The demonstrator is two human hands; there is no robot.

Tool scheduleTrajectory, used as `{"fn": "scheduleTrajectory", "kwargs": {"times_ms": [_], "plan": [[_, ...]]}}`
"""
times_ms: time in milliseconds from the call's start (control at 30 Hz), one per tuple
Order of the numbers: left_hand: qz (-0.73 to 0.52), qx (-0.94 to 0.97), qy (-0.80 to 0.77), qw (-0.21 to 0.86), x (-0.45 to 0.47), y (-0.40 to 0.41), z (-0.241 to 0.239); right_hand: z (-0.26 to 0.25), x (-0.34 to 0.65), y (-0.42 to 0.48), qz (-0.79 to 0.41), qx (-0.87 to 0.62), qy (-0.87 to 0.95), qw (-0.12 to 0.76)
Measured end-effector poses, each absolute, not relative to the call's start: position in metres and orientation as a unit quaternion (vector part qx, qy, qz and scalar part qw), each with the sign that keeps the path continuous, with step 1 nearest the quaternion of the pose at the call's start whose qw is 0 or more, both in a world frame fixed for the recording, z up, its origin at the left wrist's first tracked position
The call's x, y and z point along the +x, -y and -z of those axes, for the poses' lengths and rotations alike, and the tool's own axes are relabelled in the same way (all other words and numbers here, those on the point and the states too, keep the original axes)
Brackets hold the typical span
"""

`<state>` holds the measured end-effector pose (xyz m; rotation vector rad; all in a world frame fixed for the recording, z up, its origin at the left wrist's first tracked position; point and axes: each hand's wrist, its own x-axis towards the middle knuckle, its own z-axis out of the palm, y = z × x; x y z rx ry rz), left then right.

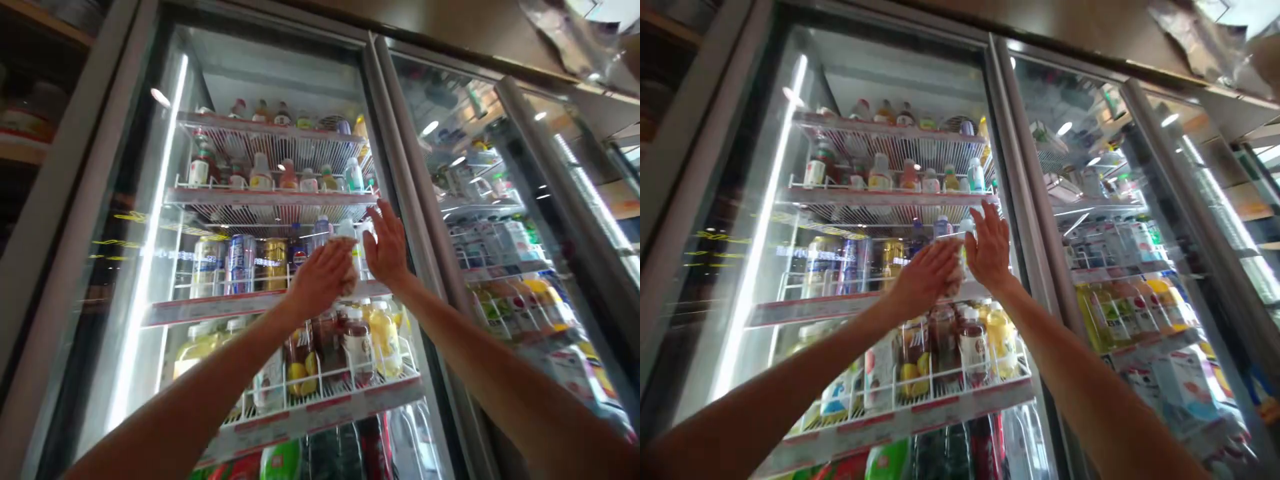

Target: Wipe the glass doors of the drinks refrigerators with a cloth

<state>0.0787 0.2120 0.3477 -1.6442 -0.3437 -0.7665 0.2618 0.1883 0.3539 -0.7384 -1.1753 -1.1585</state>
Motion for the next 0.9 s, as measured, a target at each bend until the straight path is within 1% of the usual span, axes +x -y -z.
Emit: {"fn": "scheduleTrajectory", "kwargs": {"times_ms": [67, 133, 233, 300, 433, 500, 567, 667, 700, 733, 800, 900], "plan": [[0.401, -0.671, 0.218, 0.583, 0.037, -0.209, -0.386, -0.389, 0.258, -0.186, 0.506, -0.308, 0.503, 0.629], [0.480, -0.613, 0.281, 0.561, -0.020, -0.202, -0.425, -0.414, 0.250, -0.184, 0.508, -0.296, 0.507, 0.630], [0.574, -0.512, 0.329, 0.548, -0.072, -0.193, -0.460, -0.440, 0.232, -0.188, 0.508, -0.284, 0.526, 0.621], [0.579, -0.496, 0.328, 0.558, -0.057, -0.193, -0.471, -0.459, 0.221, -0.196, 0.499, -0.290, 0.532, 0.619], [0.474, -0.586, 0.273, 0.597, 0.026, -0.210, -0.488, -0.490, 0.214, -0.215, 0.469, -0.339, 0.543, 0.609], [0.434, -0.627, 0.249, 0.598, 0.035, -0.213, -0.503, -0.493, 0.218, -0.220, 0.461, -0.357, 0.555, 0.593], [0.437, -0.644, 0.270, 0.567, 0.006, -0.207, -0.524, -0.489, 0.224, -0.221, 0.454, -0.366, 0.570, 0.578], [0.549, -0.565, 0.358, 0.500, -0.070, -0.194, -0.559, -0.481, 0.228, -0.218, 0.441, -0.373, 0.587, 0.568], [0.600, -0.514, 0.372, 0.486, -0.089, -0.192, -0.571, -0.480, 0.229, -0.217, 0.440, -0.374, 0.590, 0.565], [0.623, -0.493, 0.383, 0.471, -0.101, -0.191, -0.581, -0.479, 0.228, -0.216, 0.442, -0.374, 0.591, 0.562], [0.640, -0.482, 0.382, 0.461, -0.098, -0.194, -0.597, -0.480, 0.227, -0.217, 0.451, -0.374, 0.587, 0.559], [0.590, -0.548, 0.354, 0.476, -0.050, -0.203, -0.606, -0.479, 0.226, -0.221, 0.463, -0.375, 0.578, 0.557]]}}
